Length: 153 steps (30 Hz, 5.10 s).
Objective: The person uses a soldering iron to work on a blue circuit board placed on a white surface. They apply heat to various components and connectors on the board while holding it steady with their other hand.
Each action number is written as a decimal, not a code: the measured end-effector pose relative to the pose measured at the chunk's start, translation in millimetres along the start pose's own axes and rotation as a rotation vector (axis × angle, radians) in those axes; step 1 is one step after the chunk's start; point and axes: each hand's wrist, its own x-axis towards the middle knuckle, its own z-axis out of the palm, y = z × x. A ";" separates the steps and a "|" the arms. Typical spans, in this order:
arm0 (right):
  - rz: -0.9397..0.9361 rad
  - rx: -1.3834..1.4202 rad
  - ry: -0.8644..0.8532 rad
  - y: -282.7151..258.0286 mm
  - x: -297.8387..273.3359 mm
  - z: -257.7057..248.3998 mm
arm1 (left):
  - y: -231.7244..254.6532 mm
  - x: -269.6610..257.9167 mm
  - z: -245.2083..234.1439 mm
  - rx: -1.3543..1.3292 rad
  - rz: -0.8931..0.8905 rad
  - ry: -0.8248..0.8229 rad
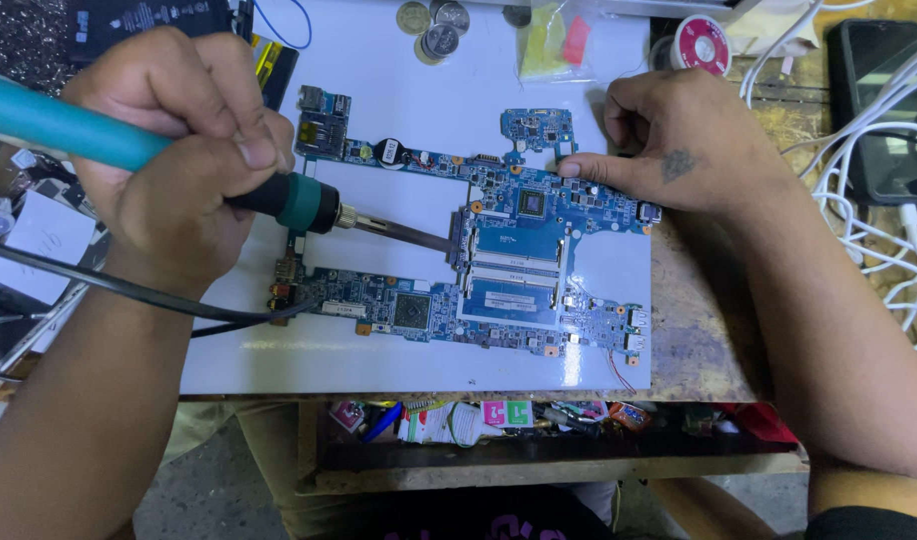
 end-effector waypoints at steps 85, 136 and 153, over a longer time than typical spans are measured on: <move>0.680 0.981 -0.104 -79.7 -56.2 -90.0 | -2.4 -8.7 -73.9 -0.608 -0.083 0.189; 0.268 -0.042 -0.234 14.5 -19.9 -45.7 | -1.4 16.4 55.8 -0.214 0.034 -0.020; 0.253 0.012 -0.264 -3.4 -13.5 -36.4 | -10.0 15.5 48.3 -0.302 -0.133 0.009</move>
